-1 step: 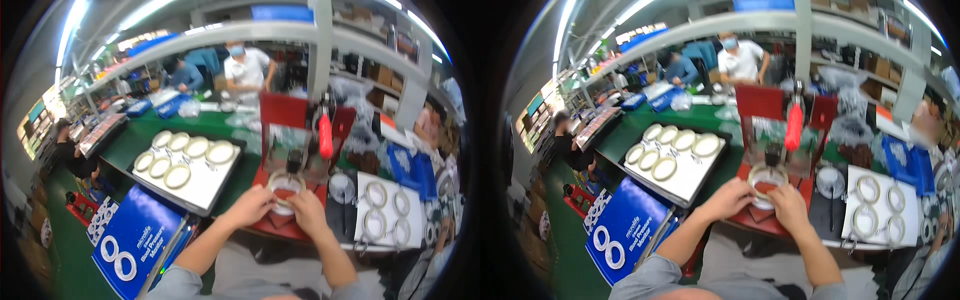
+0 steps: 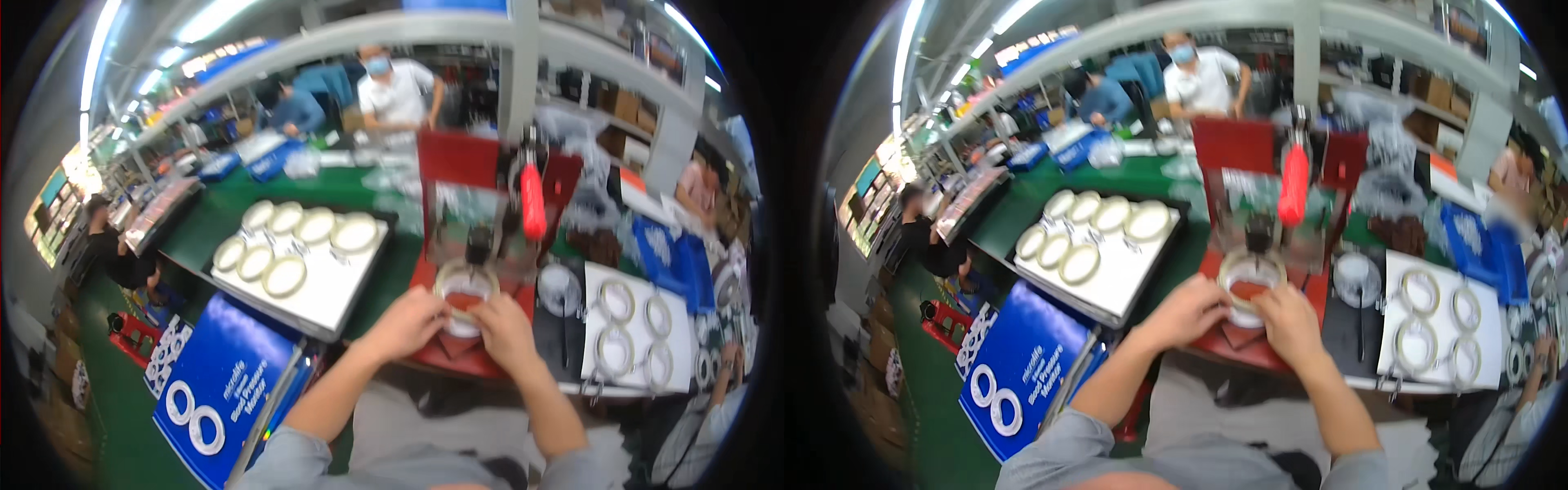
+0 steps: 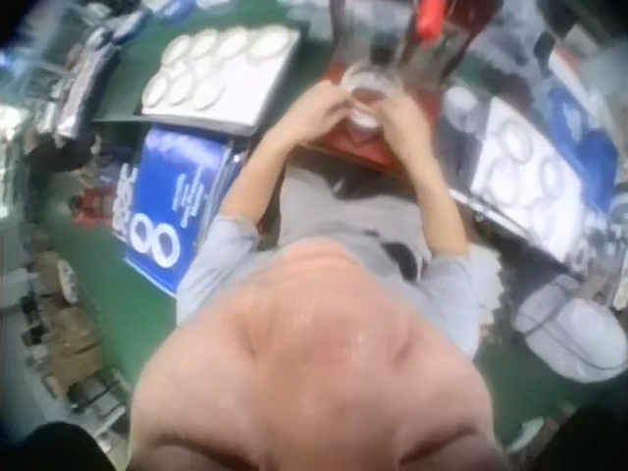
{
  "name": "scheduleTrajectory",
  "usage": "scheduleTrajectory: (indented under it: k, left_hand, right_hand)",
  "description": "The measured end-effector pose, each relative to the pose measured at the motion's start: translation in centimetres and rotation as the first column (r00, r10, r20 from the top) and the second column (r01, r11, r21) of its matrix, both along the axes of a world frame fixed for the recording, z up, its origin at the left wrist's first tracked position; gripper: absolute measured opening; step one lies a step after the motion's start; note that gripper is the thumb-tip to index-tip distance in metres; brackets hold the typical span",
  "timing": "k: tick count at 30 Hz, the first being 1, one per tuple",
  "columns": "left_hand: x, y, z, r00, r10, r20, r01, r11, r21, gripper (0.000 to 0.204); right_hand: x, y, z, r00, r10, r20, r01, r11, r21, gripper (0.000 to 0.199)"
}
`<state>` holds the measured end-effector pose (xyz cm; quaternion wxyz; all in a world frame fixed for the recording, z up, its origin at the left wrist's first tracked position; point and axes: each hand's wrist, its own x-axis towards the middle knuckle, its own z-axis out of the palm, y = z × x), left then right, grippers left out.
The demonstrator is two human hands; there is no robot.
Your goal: Applying a white sealant paste to circular plastic frames and using a manual hand press machine to bond them to base plates.
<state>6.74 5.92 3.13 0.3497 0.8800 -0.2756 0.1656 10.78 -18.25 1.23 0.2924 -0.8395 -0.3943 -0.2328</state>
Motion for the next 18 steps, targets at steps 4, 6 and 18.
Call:
scheduleTrajectory:
  k: [4, 6, 18]
  left_hand:
    - [0.2, 0.2, 0.8, 0.999, 0.048, -0.01, -0.048, 0.999, -0.016, 0.011]
    - [0.5, 0.6, 1.0, 0.999, 0.032, -0.014, -0.032, 0.999, 0.001, 0.01]
    - [0.6, 1.1, 0.1, 0.994, -0.026, -0.107, 0.026, 1.0, 0.0, 0.011]
  right_hand:
    - [0.3, 0.2, 1.2, 1.0, 0.001, 0.0, -0.001, 1.0, -0.027, 0.02]
    - [0.6, 0.4, 0.9, 1.0, 0.01, -0.01, -0.01, 1.0, -0.023, 0.02]
    - [0.2, 0.1, -0.1, 0.999, -0.033, 0.004, 0.033, 0.999, 0.004, 0.02]
